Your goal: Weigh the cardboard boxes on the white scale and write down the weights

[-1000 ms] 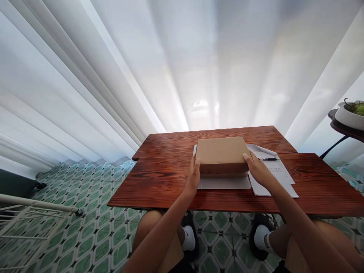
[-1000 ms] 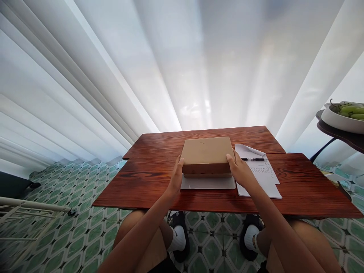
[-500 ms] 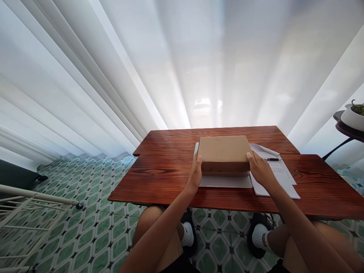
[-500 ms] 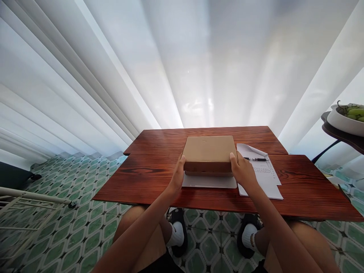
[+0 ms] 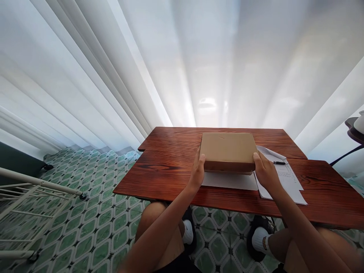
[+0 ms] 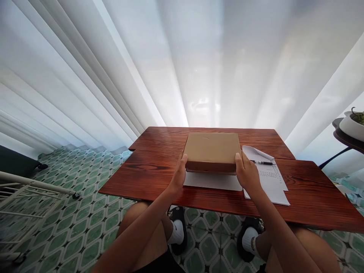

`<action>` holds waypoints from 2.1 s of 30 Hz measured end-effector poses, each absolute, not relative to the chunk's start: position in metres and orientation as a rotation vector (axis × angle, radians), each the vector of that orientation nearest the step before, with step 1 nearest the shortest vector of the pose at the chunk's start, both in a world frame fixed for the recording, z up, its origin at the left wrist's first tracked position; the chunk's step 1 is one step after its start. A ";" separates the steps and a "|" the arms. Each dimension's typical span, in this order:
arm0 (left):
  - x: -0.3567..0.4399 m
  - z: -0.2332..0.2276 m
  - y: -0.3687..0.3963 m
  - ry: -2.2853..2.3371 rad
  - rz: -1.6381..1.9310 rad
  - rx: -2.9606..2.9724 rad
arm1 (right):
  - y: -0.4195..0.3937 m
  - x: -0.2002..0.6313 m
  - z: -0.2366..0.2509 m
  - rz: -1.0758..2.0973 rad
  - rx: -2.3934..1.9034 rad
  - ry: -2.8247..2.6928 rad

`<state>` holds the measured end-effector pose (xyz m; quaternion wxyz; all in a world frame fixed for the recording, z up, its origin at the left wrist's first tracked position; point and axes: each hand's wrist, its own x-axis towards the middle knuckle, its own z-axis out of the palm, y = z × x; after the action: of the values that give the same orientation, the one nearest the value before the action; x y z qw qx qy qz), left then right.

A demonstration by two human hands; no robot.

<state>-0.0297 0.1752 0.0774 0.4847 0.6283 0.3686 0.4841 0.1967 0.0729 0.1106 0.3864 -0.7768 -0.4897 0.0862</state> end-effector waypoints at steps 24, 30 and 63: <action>-0.092 0.103 0.181 0.893 1.382 1.420 | 0.106 0.148 0.113 0.316 -1.782 -1.297; -0.115 0.103 0.193 0.909 1.483 1.342 | 0.132 0.125 0.111 0.366 -1.756 -1.367; -0.187 0.099 0.256 1.272 1.703 0.964 | 0.211 0.027 0.103 0.712 -1.576 -1.485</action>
<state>-0.1873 0.2564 0.0990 0.3927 0.3799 0.5012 0.6710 0.0271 0.2113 0.1032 0.4180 -0.6281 -0.5918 0.2837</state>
